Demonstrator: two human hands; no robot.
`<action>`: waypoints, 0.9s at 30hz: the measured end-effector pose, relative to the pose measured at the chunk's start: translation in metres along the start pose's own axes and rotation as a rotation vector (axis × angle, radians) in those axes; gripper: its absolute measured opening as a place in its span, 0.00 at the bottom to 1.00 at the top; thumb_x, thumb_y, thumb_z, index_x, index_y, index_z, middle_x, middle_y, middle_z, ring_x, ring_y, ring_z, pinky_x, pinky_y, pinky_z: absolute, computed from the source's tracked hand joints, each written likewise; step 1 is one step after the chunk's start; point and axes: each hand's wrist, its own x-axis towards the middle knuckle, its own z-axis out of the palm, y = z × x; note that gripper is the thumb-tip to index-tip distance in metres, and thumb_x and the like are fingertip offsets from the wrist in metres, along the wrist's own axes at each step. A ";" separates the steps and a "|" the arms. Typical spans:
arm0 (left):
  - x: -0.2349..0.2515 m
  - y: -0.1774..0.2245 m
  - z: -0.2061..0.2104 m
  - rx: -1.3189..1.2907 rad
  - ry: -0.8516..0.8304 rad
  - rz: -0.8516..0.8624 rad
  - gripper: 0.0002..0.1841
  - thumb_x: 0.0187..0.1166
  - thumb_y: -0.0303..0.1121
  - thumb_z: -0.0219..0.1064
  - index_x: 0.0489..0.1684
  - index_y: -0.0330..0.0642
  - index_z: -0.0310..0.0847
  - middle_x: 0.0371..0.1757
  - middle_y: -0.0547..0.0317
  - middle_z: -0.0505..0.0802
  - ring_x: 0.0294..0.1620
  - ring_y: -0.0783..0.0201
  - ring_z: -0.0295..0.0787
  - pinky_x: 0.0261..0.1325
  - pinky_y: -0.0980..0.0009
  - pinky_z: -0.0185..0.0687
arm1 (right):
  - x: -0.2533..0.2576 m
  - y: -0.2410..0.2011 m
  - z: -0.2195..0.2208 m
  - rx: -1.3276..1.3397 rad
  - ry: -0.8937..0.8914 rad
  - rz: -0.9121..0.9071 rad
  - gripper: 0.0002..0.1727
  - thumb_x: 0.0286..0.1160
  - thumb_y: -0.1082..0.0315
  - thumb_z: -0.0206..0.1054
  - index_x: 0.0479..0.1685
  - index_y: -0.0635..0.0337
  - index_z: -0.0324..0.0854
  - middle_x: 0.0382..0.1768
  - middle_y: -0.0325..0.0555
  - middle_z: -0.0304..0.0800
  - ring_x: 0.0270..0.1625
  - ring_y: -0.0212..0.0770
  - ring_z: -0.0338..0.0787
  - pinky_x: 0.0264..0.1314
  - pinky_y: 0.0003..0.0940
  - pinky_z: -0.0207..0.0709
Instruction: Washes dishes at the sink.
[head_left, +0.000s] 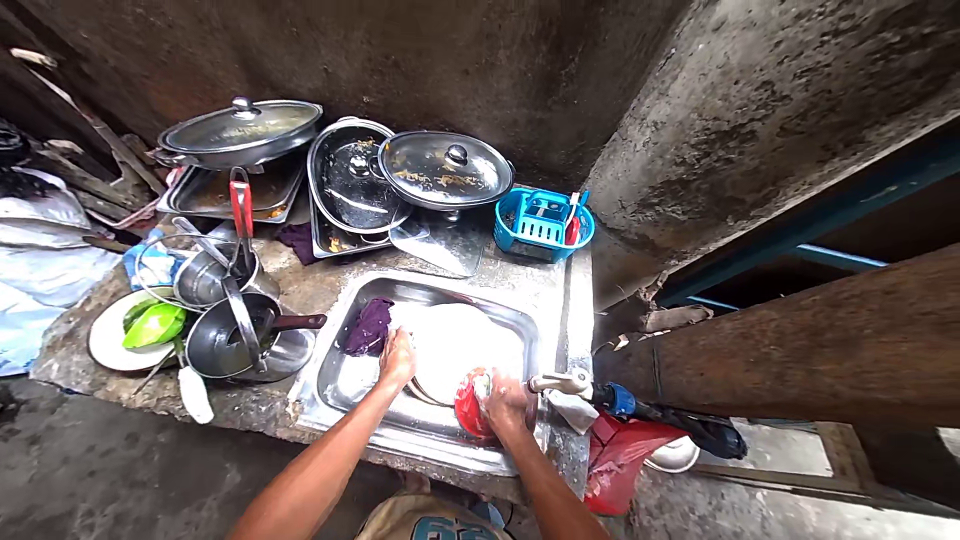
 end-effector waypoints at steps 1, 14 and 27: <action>0.002 0.002 0.001 -0.038 -0.007 0.011 0.26 0.81 0.35 0.67 0.76 0.33 0.74 0.75 0.36 0.81 0.78 0.43 0.77 0.80 0.46 0.71 | 0.001 0.002 0.002 0.002 0.009 0.002 0.33 0.80 0.45 0.62 0.80 0.56 0.76 0.73 0.61 0.82 0.75 0.60 0.82 0.73 0.60 0.75; -0.050 0.019 0.045 -0.591 0.257 0.395 0.26 0.80 0.23 0.62 0.77 0.18 0.69 0.68 0.27 0.86 0.73 0.46 0.84 0.81 0.57 0.73 | 0.002 0.017 0.000 0.556 0.109 0.131 0.30 0.87 0.58 0.61 0.79 0.75 0.70 0.77 0.70 0.76 0.84 0.58 0.73 0.88 0.49 0.61; -0.103 0.033 0.001 -1.071 0.338 0.127 0.21 0.92 0.32 0.48 0.70 0.26 0.77 0.59 0.45 0.90 0.57 0.66 0.88 0.65 0.67 0.83 | 0.017 -0.089 0.015 0.536 0.080 -0.702 0.38 0.85 0.63 0.56 0.90 0.76 0.50 0.91 0.68 0.52 0.94 0.62 0.51 0.96 0.54 0.41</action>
